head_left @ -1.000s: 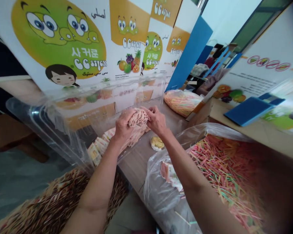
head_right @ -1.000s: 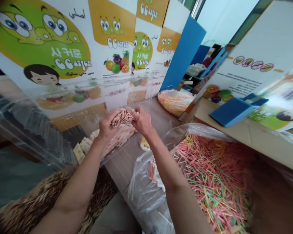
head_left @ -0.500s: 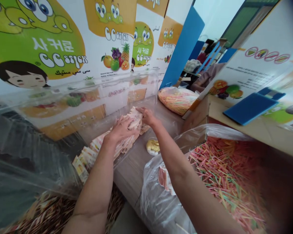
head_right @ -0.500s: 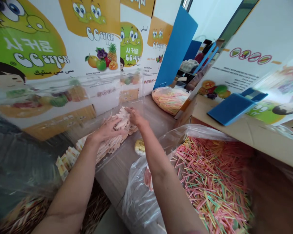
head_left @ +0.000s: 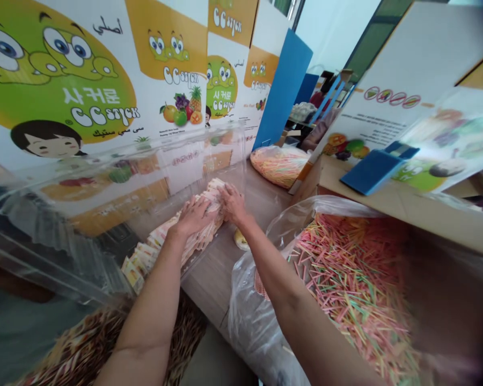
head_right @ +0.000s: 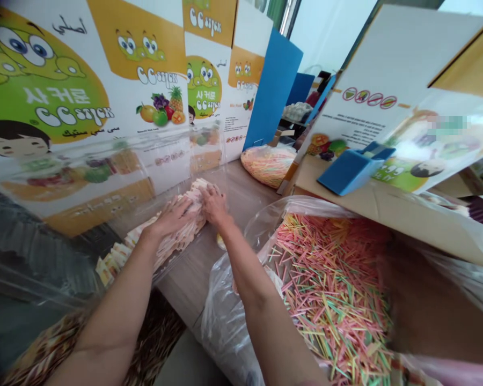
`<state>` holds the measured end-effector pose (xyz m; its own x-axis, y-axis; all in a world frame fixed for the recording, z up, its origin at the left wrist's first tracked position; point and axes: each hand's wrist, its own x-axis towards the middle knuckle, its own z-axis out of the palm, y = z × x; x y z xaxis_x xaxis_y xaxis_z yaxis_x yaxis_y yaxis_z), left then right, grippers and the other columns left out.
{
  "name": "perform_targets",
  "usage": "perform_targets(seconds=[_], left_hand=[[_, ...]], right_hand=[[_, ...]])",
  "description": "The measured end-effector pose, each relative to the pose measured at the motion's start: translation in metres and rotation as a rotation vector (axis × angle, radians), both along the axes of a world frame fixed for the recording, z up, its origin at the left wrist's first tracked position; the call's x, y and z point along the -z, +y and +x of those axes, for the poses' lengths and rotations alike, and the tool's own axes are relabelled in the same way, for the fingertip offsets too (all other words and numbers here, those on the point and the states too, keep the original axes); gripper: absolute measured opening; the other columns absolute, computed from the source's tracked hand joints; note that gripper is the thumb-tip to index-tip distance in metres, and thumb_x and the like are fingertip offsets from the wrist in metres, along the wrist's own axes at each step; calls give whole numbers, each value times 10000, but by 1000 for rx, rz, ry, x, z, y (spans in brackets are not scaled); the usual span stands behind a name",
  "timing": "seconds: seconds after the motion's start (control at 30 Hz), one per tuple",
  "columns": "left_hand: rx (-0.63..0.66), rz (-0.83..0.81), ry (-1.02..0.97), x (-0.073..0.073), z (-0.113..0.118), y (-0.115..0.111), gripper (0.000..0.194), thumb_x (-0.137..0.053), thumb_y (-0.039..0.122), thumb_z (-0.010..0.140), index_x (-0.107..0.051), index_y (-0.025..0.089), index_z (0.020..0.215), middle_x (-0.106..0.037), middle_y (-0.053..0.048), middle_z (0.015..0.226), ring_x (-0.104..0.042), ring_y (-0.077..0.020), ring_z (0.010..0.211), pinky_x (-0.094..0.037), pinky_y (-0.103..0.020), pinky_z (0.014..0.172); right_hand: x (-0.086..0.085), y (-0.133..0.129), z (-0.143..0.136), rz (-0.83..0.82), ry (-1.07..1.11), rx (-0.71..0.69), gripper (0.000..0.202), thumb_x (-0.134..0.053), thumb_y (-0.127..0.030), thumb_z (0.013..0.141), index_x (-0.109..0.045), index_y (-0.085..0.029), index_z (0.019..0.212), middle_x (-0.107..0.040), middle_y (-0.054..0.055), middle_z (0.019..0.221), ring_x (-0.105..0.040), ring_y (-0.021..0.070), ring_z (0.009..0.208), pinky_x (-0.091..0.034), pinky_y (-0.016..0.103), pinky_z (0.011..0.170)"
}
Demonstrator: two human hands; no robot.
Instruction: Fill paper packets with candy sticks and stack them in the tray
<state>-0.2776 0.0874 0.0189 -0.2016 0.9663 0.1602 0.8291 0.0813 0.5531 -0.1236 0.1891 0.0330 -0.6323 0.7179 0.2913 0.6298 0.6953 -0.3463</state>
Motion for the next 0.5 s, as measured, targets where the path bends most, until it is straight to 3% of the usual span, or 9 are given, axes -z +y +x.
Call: perform_targets(seconds=[0.13,0.2,0.27,0.33,0.4,0.5], left_hand=[[-88,246,-333,-17,3,-3,512,-556,564,946,-706,194,1266,-708,-142,1360,-602,-322,1337,-440,-479,1164],[-178,382,-516,-24,9,-8,532,-483,594,968,-735,172,1173,-771,-125,1171,-694,-286,1148,-534,-424,1037],[-222,461,-543,-27,23,-17,505,-481,585,966,-753,169,1053,-784,-106,1029,-712,-269,1031,-563,-401,955],[-154,507,-380,-24,45,-35,389,-550,521,939,-754,190,923,-777,-88,961,-702,-268,1001,-548,-417,970],[17,555,-177,-15,73,-58,287,-604,445,920,-735,222,797,-771,-74,938,-682,-277,1033,-506,-455,1036],[236,545,-71,4,116,-96,268,-652,378,913,-692,257,677,-740,-42,818,-658,-264,960,-523,-435,935]], right_hand=[[-12,-43,29,21,68,20,506,-524,-217,1015,-556,-249,1519,-463,192,1618,-466,375,1467,-446,584,1115],[-10,-72,53,-1,61,-50,440,-521,-214,1017,-624,-252,1443,-505,174,1586,-562,333,1374,-478,528,1084],[-4,-103,83,7,32,-142,368,-527,-204,1014,-690,-242,1342,-565,157,1534,-618,295,1299,-492,471,1053],[3,-131,117,44,-6,-212,289,-540,-206,1011,-741,-225,1216,-642,151,1444,-648,276,1243,-487,442,1022],[10,-151,154,82,-43,-227,238,-551,-211,1009,-765,-216,1112,-705,143,1343,-674,262,1170,-471,434,1000],[15,-158,218,108,-63,-70,225,-560,-188,994,-773,-216,1063,-753,118,1204,-685,239,1066,-453,405,969]])
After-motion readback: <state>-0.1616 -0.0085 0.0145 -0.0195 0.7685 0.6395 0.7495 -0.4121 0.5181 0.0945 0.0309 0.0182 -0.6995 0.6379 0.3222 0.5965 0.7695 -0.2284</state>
